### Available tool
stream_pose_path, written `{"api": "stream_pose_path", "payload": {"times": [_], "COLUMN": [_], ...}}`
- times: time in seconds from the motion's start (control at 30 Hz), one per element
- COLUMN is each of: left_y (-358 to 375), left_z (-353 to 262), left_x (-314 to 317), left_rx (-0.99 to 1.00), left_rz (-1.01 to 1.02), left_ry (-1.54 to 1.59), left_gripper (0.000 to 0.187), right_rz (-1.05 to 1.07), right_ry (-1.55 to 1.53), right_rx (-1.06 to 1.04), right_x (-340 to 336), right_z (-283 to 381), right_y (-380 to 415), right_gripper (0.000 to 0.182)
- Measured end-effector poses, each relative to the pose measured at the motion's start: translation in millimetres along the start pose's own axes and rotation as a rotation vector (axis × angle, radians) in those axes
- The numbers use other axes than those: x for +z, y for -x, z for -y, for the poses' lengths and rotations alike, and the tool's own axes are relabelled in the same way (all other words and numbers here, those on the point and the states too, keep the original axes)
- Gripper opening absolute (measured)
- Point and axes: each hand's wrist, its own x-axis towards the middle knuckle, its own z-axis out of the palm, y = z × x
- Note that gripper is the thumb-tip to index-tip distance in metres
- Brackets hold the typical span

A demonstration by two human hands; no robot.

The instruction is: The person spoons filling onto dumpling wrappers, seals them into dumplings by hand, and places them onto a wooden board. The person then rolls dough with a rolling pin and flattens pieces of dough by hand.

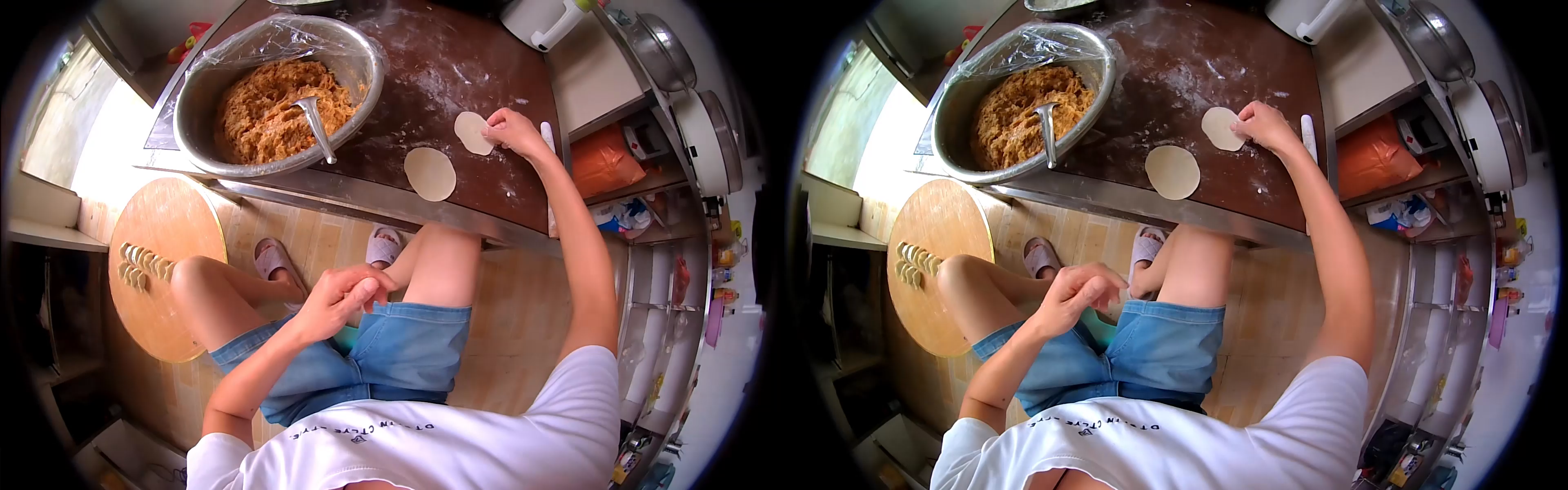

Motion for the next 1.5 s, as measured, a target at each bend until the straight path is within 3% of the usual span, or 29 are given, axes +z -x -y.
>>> {"api": "stream_pose_path", "payload": {"times": [0.1,0.2,0.3,0.4,0.5,0.53,0.63,0.67,0.73,0.77,0.8,0.83,0.9,0.97,1.03,1.13,1.3,1.33,1.37,1.4,1.43,1.5], "left_y": [-8.4,-8.8,-9.6,-10.6,-21.1,-23.7,-42.4,-50.4,-47.3,-43.7,-28.1,-15.5,5.5,32.3,48.1,54.2,61.9,62.7,63.4,64.6,62.7,58.6], "left_z": [-1.0,-0.8,-0.4,2.7,8.9,10.5,-1.7,11.9,8.4,8.2,-11.3,-20.4,-27.3,-28.3,-19.3,7.7,25.5,26.6,28.0,30.0,33.5,38.1], "left_x": [11.5,16.9,19.2,21.1,19.8,18.4,21.0,14.7,14.8,16.7,20.8,21.7,16.6,1.1,-13.4,-32.1,-47.6,-50.1,-52.4,-55.5,-57.7,-62.3], "left_rx": [0.076,0.026,0.004,-0.027,0.012,0.034,0.011,0.018,-0.004,-0.015,0.031,-0.044,0.064,0.013,-0.040,-0.136,-0.126,-0.122,-0.118,-0.108,-0.092,-0.065], "left_rz": [0.085,0.088,0.078,0.091,0.096,0.085,-0.092,-0.018,0.124,0.209,0.119,-0.047,-0.164,-0.299,-0.414,-0.448,-0.547,-0.574,-0.601,-0.620,-0.601,-0.559], "left_ry": [-0.024,0.060,0.107,0.202,0.322,0.363,0.899,1.014,1.329,1.483,1.444,1.466,1.413,1.266,1.130,1.151,1.317,1.315,1.313,1.293,1.243,1.139], "left_gripper": [0.036,0.035,0.036,0.034,0.037,0.039,0.054,0.067,0.070,0.072,0.070,0.061,0.050,0.045,0.044,0.046,0.047,0.047,0.048,0.049,0.049,0.049], "right_rz": [0.059,0.174,0.158,0.011,-0.139,-0.024,0.070,0.164,0.292,0.291,0.255,0.211,0.070,-0.149,-0.157,0.049,-0.073,-0.038,-0.106,-0.057,-0.028,0.035], "right_ry": [0.009,0.041,0.068,0.201,-0.207,-0.330,-0.357,-0.374,-0.435,-0.323,-0.163,-0.003,0.033,0.204,0.334,0.453,0.136,-0.106,0.021,0.051,0.060,0.169], "right_rx": [0.107,0.140,0.064,-0.080,-0.229,-0.189,-0.399,-0.416,-0.357,-0.414,-0.540,-0.659,-0.746,-1.025,-1.160,-1.330,-1.062,-0.930,-1.035,-1.014,-1.167,-1.273], "right_x": [-1.9,-7.0,0.0,8.6,12.7,6.2,4.4,4.2,19.9,33.7,46.9,55.6,54.2,43.0,52.6,61.6,50.0,43.2,31.2,25.0,30.3,46.9], "right_z": [-0.5,2.2,1.8,5.1,12.3,42.9,115.3,140.8,175.8,184.1,191.3,196.2,209.7,231.0,242.2,253.5,263.4,268.1,274.8,274.8,272.1,264.5], "right_y": [-14.8,-25.2,-26.4,-16.8,-4.5,20.7,82.3,105.2,139.8,150.4,157.5,159.8,156.7,135.7,102.5,59.0,20.1,37.3,52.5,67.4,66.3,59.1], "right_gripper": [0.026,0.022,0.023,0.018,0.016,0.010,0.007,0.007,0.009,0.011,0.014,0.016,0.024,0.031,0.028,0.023,0.016,0.015,0.015,0.015,0.013,0.023]}}
